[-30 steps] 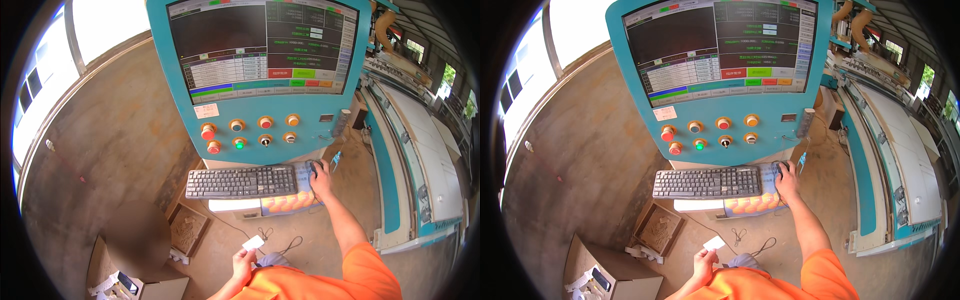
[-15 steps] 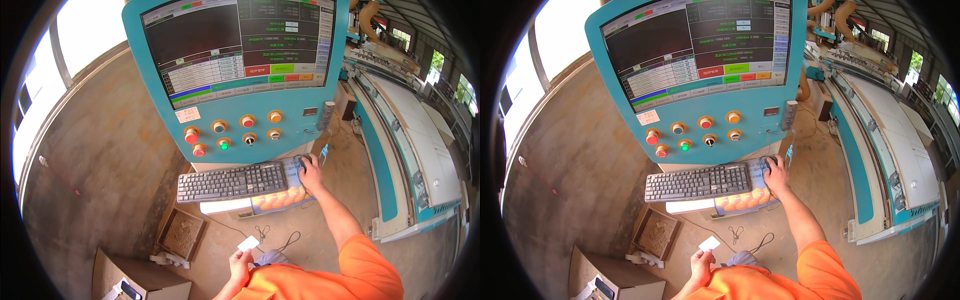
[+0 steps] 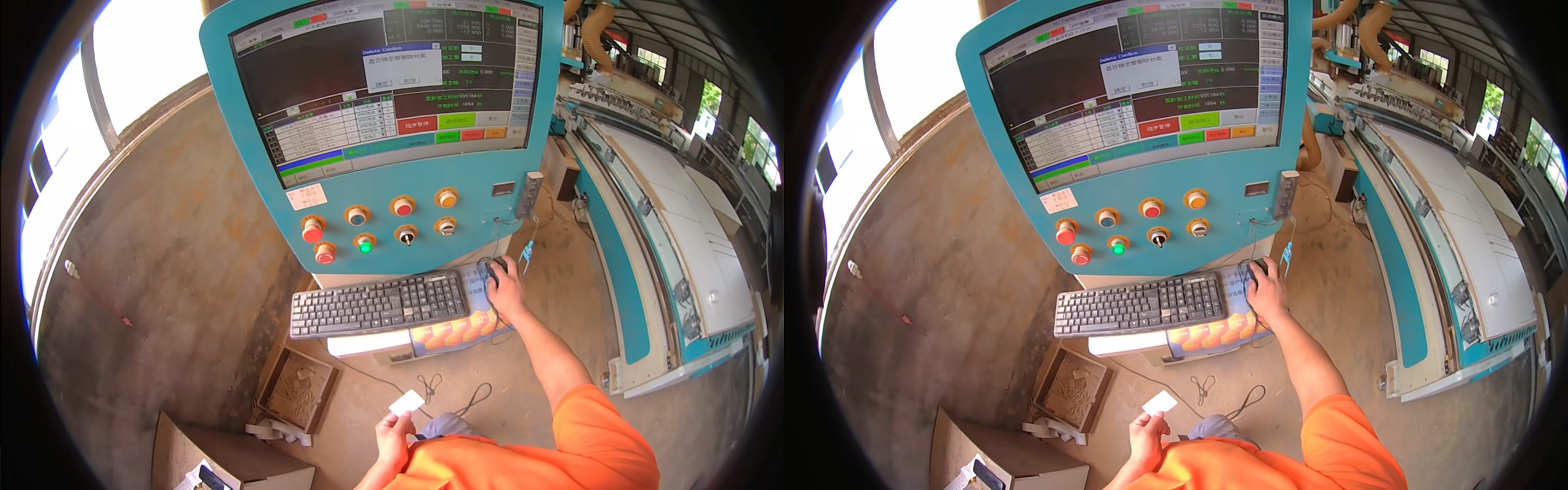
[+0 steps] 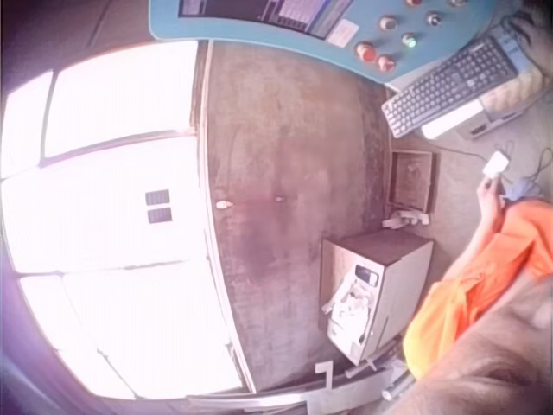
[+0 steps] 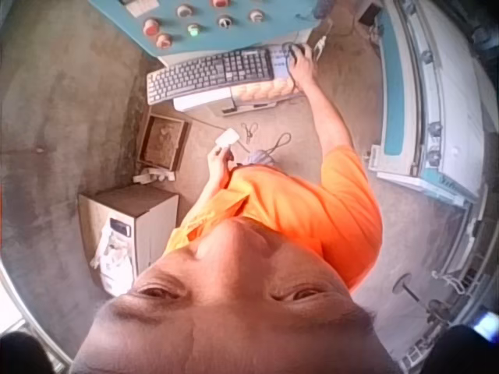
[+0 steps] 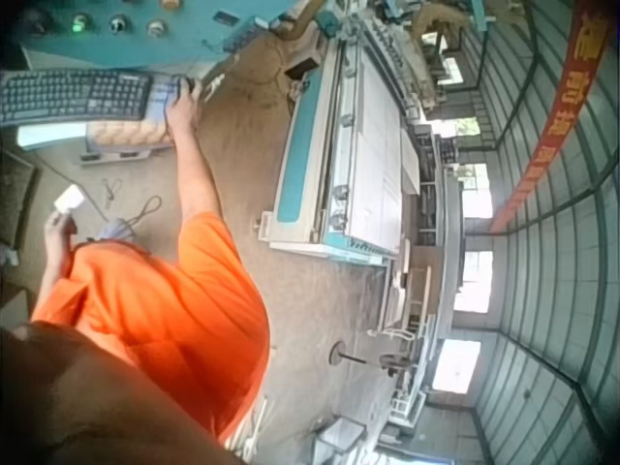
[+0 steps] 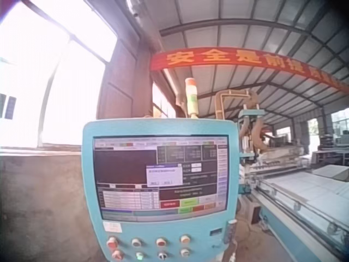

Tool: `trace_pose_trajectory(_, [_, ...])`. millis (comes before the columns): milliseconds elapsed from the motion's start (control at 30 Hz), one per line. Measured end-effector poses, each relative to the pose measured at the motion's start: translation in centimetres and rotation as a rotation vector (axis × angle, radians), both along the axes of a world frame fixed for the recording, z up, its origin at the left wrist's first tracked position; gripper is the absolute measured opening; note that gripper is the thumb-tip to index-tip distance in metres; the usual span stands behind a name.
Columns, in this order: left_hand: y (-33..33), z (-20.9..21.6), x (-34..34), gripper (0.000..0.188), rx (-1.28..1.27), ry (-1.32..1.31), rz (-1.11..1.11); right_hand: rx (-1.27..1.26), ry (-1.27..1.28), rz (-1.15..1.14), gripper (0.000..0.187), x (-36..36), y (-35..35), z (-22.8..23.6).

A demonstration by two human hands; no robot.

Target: The person operates a CNC machine control panel using a keyboard and mouse, then walks to a large sheet of cut panels and applies adhesive labels to several pieces. The person handles a roll of labels and places them on the panel surface.

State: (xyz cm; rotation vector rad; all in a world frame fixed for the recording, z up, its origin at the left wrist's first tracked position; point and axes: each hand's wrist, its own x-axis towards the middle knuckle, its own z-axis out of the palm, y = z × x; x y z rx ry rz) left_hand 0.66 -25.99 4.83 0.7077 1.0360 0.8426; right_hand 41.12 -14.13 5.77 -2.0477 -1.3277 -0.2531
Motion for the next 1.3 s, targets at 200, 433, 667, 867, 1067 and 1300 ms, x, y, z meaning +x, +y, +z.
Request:
trace_pose_trajectory(200, [0.0,-0.3,-0.1,0.014,-0.005,0.003,0.004,0.013,0.017,0.021,0.045,0.1,0.0,-0.3])
trace_pose_trajectory(433, [-0.1,-0.3,0.0,0.014,-0.001,0.003,0.003,0.033,0.016,0.042,0.044,0.0,0.0,-0.3])
trace_pose_trajectory(667, [-0.2,-0.2,0.1,0.014,-0.001,0.002,0.0,0.054,0.012,0.035,0.04,-0.3,-0.1,0.1])
trace_pose_trajectory(867, [-0.2,0.3,0.2,0.014,0.012,0.019,-0.002,0.05,-0.003,0.031,0.039,-0.2,-0.1,0.1])
trace_pose_trajectory(1067, [-0.3,0.4,0.3,0.014,0.012,0.007,-0.005,0.021,0.035,0.036,0.042,-0.1,0.0,-0.2])
trace_pose_trajectory(1300, [-0.3,1.2,0.5,0.018,-0.011,0.023,0.008,0.034,-0.017,0.038,0.043,0.0,-0.1,-0.1])
